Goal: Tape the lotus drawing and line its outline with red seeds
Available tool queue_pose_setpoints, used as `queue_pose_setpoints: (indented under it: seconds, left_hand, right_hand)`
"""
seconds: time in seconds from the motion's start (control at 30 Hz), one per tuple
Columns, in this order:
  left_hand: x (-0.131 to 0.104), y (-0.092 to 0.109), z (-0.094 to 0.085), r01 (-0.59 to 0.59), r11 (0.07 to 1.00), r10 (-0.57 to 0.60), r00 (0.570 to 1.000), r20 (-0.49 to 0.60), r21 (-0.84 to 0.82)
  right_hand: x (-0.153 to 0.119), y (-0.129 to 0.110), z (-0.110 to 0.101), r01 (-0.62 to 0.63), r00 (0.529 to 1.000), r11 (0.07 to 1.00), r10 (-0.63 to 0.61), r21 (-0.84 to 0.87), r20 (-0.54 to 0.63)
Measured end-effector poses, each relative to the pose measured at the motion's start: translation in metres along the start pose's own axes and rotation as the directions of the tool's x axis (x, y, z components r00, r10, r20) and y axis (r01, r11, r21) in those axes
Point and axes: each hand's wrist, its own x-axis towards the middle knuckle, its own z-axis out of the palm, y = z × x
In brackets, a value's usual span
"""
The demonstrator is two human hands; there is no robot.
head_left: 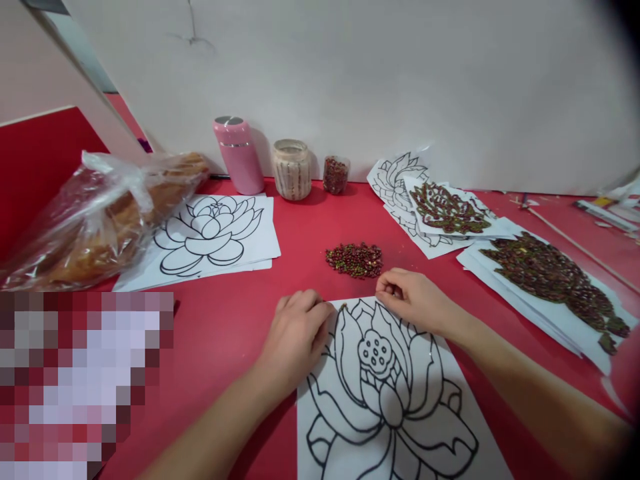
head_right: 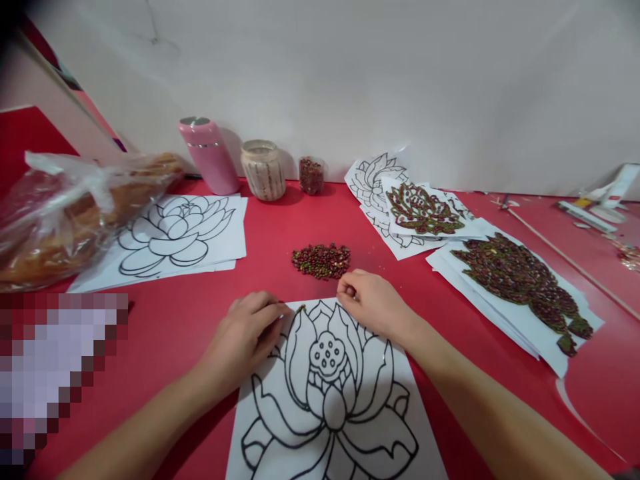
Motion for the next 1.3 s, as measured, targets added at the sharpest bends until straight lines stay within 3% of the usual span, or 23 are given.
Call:
queue_pose_setpoints:
  seconds: [0.13, 0.23, 0.37, 0.47, 0.57, 0.73, 1.3]
  left_hand:
    - [0.001, 0.001, -0.001, 0.003, 1.000, -0.003, 1.000, 0.009, 0.001]
    - [0.001, 0.001, -0.002, 0.000, 1.000, 0.000, 1.000, 0.017, -0.006]
    - [0.001, 0.001, -0.002, 0.010, 1.000, -0.009, 0.999, 0.035, -0.016]
    - [0.001, 0.001, -0.002, 0.014, 1.000, -0.014, 0.999, 0.043, -0.010]
    - [0.001, 0.001, -0.001, 0.015, 1.000, -0.015, 0.999, 0.036, -0.004]
    - [-0.001, 0.000, -0.001, 0.011, 1.000, -0.011, 1.000, 0.027, 0.002]
    - [-0.001, -0.001, 0.001, 0.003, 1.000, -0.003, 1.000, 0.019, -0.003]
  right_hand:
    - [0.003, -0.001, -0.002, -0.020, 1.000, 1.000, 0.020, 0.000, 0.007]
    - [0.006, -0.001, -0.004, -0.069, 0.997, 0.993, 0.068, 0.099, 0.022]
    - [0.004, -0.011, -0.002, -0.062, 0.989, 0.969, 0.092, 0.240, -0.115]
    - [-0.004, -0.029, 0.006, 0.028, 0.988, 0.959, 0.017, 0.284, -0.155]
    - [-0.011, -0.042, 0.019, 0.077, 0.992, 0.962, -0.048, 0.263, -0.114]
    - [-0.013, -0.042, 0.034, 0.071, 0.987, 0.977, -0.039, 0.202, -0.156]
    - [-0.008, -0.039, 0.040, 0.053, 0.988, 0.986, -0.029, 0.159, -0.152]
